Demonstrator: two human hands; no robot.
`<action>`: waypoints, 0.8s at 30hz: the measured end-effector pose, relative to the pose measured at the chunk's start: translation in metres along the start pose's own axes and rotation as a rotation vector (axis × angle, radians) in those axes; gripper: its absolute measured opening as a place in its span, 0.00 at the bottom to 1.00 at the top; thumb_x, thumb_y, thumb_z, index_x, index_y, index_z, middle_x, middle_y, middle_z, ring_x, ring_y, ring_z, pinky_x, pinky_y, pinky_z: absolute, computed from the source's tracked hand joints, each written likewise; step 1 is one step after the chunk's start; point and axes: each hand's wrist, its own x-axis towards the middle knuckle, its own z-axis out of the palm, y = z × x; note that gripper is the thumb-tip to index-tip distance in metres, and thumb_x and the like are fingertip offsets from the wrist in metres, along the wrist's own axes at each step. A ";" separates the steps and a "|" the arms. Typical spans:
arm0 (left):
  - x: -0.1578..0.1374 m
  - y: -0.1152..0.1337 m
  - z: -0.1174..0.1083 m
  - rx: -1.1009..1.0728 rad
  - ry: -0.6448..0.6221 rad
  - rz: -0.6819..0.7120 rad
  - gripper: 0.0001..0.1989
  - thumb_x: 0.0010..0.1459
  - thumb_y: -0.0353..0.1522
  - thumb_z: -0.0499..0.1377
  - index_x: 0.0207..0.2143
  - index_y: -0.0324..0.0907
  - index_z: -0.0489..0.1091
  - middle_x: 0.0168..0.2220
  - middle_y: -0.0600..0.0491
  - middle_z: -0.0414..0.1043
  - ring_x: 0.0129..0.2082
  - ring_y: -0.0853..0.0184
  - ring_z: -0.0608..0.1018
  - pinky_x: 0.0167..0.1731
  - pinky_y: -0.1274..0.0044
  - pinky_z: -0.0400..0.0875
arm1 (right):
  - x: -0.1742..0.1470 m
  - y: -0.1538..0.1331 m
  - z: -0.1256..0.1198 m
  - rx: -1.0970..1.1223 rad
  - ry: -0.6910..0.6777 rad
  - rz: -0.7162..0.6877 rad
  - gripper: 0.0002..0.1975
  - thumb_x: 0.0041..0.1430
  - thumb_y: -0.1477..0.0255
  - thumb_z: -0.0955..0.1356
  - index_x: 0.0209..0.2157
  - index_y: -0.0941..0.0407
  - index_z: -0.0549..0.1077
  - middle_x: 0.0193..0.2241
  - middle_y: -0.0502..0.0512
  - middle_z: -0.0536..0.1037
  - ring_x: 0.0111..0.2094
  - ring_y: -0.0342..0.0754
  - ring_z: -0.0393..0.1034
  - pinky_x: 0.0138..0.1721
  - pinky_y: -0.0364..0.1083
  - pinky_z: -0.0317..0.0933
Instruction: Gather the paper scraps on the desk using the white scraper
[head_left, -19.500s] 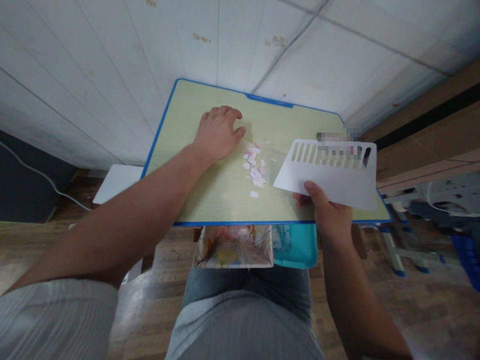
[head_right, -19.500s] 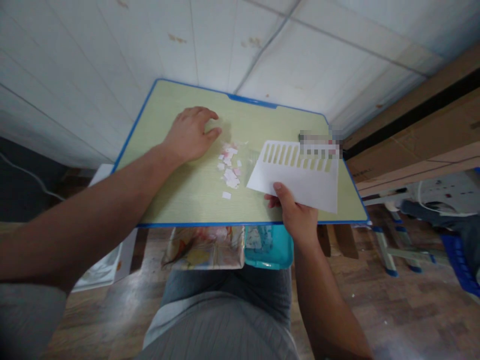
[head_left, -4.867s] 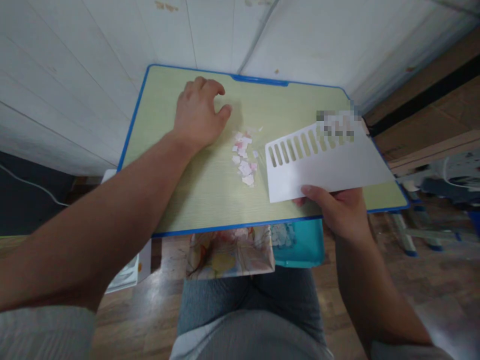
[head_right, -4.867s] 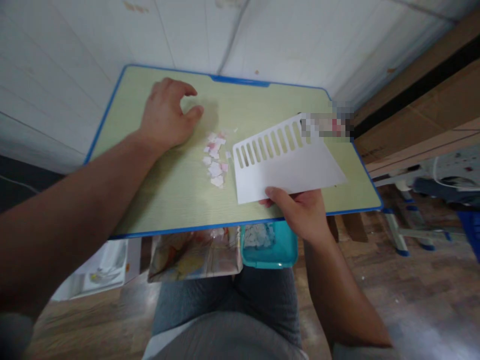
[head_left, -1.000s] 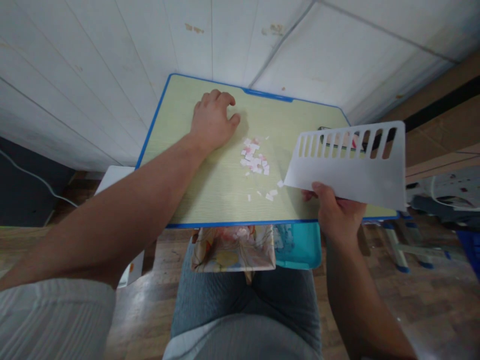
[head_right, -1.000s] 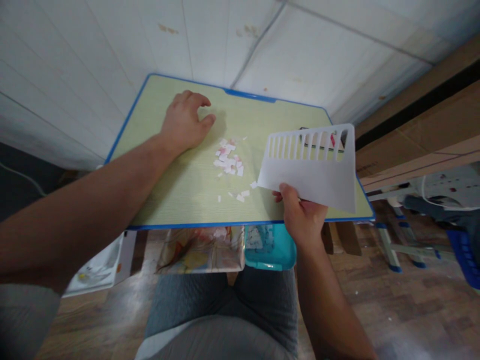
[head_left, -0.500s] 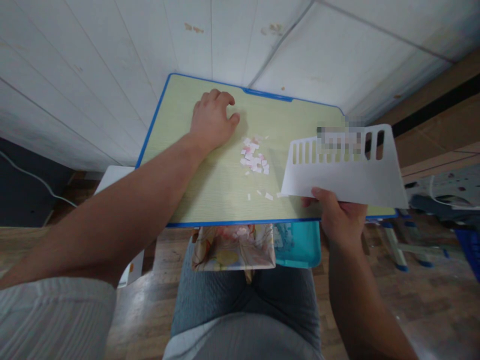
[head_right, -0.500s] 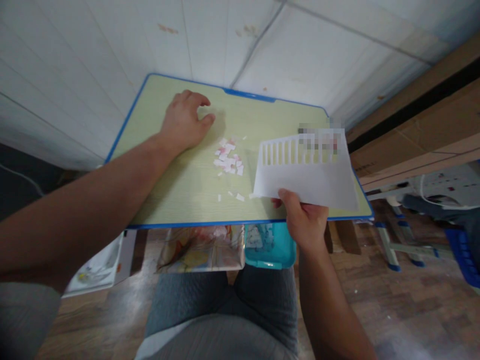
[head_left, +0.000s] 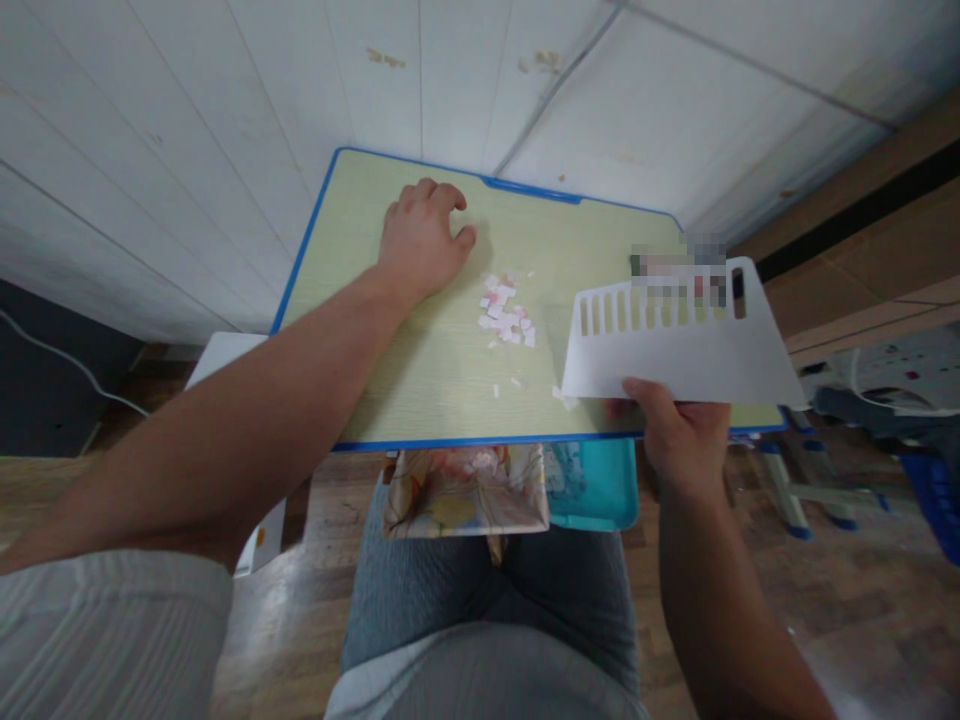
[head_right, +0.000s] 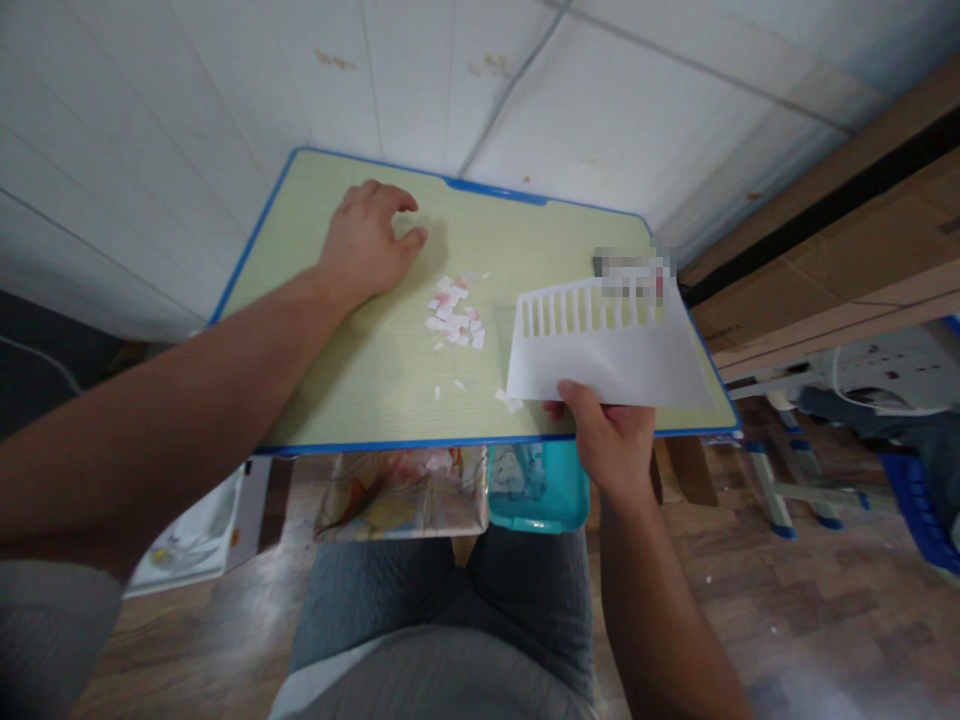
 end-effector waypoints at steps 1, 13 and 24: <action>0.001 0.000 0.001 -0.001 0.002 -0.004 0.35 0.64 0.58 0.60 0.71 0.63 0.77 0.64 0.54 0.84 0.80 0.41 0.58 0.79 0.44 0.51 | 0.001 0.003 -0.006 0.003 0.025 0.013 0.08 0.56 0.68 0.78 0.28 0.51 0.78 0.22 0.49 0.81 0.22 0.51 0.75 0.26 0.50 0.74; -0.008 0.016 -0.011 0.067 -0.008 -0.020 0.30 0.68 0.53 0.58 0.66 0.58 0.80 0.70 0.49 0.79 0.76 0.39 0.68 0.79 0.44 0.58 | 0.008 0.020 -0.027 0.165 0.031 0.143 0.08 0.53 0.67 0.79 0.33 0.51 0.78 0.24 0.46 0.79 0.19 0.49 0.71 0.21 0.48 0.70; -0.005 0.010 -0.007 -0.008 -0.002 -0.010 0.33 0.67 0.59 0.59 0.68 0.60 0.79 0.69 0.54 0.81 0.77 0.38 0.63 0.82 0.46 0.51 | 0.012 0.017 -0.029 0.095 -0.039 0.181 0.09 0.52 0.66 0.80 0.29 0.51 0.79 0.21 0.48 0.80 0.20 0.51 0.73 0.23 0.50 0.73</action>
